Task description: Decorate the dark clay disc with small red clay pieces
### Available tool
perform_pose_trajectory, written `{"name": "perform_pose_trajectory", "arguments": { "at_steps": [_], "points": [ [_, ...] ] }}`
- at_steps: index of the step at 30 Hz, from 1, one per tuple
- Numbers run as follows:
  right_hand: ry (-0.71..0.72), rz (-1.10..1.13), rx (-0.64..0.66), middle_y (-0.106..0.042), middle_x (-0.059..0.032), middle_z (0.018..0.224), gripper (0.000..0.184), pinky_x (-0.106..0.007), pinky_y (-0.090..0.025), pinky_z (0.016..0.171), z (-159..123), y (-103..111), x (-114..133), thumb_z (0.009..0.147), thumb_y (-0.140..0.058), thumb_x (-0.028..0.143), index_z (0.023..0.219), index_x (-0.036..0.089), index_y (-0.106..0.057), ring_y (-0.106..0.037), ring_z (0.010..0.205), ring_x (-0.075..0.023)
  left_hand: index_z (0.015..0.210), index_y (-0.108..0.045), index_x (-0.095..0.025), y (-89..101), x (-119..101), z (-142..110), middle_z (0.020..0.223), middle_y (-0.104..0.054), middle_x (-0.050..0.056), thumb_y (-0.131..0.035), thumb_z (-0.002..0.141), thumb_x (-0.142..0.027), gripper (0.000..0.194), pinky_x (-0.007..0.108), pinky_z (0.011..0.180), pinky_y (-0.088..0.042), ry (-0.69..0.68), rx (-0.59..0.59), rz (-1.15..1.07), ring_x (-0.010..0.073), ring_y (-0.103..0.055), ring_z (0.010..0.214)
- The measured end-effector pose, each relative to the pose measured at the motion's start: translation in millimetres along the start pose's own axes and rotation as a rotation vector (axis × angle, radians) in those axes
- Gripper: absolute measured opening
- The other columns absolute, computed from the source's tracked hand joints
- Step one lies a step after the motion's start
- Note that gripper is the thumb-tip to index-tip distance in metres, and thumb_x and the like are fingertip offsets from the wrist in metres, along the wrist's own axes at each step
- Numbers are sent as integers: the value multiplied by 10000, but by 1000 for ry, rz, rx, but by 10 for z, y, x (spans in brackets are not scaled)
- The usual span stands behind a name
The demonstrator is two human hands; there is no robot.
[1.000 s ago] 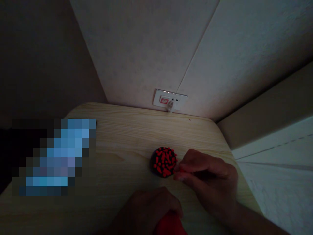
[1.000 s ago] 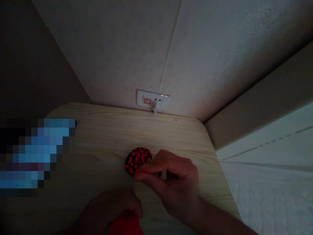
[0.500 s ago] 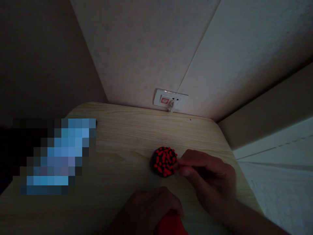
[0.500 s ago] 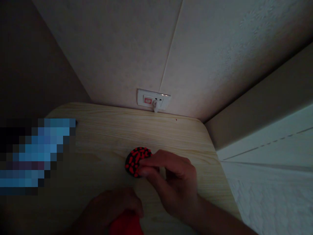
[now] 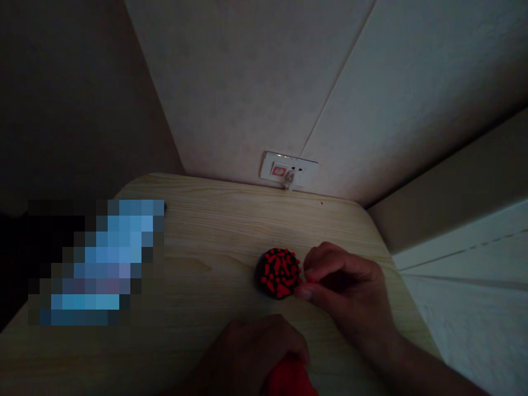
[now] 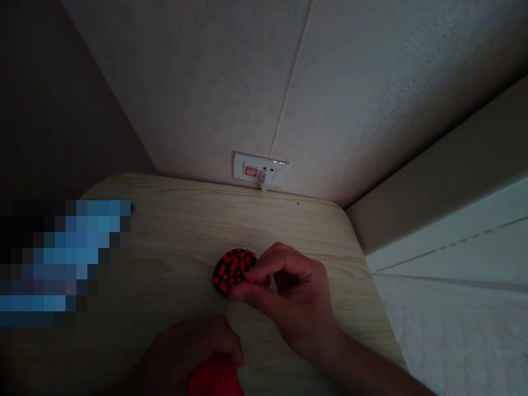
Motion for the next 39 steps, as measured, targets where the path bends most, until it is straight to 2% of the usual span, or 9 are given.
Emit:
{"name": "perform_pose_trajectory", "arguments": {
  "at_steps": [5,9,12,15,21,24,31,35,39],
  "points": [
    [21,-21,-12,-652,32,606,260,-245,-453,541,-15,13,38,628,-983,144,654,226,-737,-560,579,-118,998,-638,-271,-48,61,-13,877,-742,-50,-522,1043,-378,164,149,678,-554,43,36,-11,103,-697,723],
    [36,-77,8,-678,10,603,185,-242,-485,533,-19,0,58,759,-918,239,674,216,-755,-591,567,-126,1002,-639,-268,-47,79,-9,880,-741,-42,-535,1028,-340,129,156,669,-559,53,42,-28,107,-689,703],
    [-12,-118,-23,-732,-3,639,128,-210,-530,540,-21,28,4,904,-795,280,788,228,-813,-635,571,-116,997,-645,-262,-43,71,-7,867,-739,-37,-545,1025,-352,138,156,674,-558,50,49,-33,109,-676,693],
    [-54,-85,-65,-799,-6,745,98,-176,-582,590,-20,51,-43,951,-742,255,964,264,-839,-698,622,-103,991,-648,-258,-27,56,-2,857,-733,-35,-482,1061,-361,207,140,649,-538,42,35,-43,97,-666,675],
    [-77,-18,-88,-841,-26,863,183,-229,-653,710,-6,49,-73,857,-819,152,998,267,-831,-786,774,-153,946,-601,-249,74,-78,61,791,-699,-39,-360,1103,-484,371,143,557,-473,-37,-40,-44,85,-635,616],
    [-28,-54,-54,-834,-30,861,209,-242,-645,692,-1,24,-32,810,-842,111,956,260,-834,-763,746,-152,944,-583,-249,94,-118,73,779,-687,-39,-338,1099,-525,400,154,530,-455,-63,-54,-30,86,-621,598],
    [29,-76,-47,-773,-10,747,205,-223,-593,606,4,5,39,719,-914,116,846,249,-823,-676,646,-131,999,-633,-270,-58,103,-18,843,-705,-41,-513,1034,-379,165,153,600,-520,57,35,-63,103,-649,657],
    [43,-95,-41,-749,-7,686,158,-222,-570,560,7,-3,84,702,-940,165,758,246,-816,-675,617,-135,1001,-625,-273,-50,90,-18,832,-694,-51,-515,1033,-341,133,142,591,-506,42,27,-44,91,-623,631],
    [80,-113,-20,-770,-18,672,109,-231,-567,551,-3,-6,123,732,-936,208,754,246,-836,-693,597,-142,989,-609,-266,-40,23,19,821,-691,-47,-492,1044,-390,179,153,581,-495,3,19,-32,94,-618,626]
  ]
}}
Point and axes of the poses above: each hand's wrist, its own z-axis towards the middle knuckle, its own y-axis out of the back of the hand, x = y × z, the point moved 10 cm from there along z, towards the middle knuckle
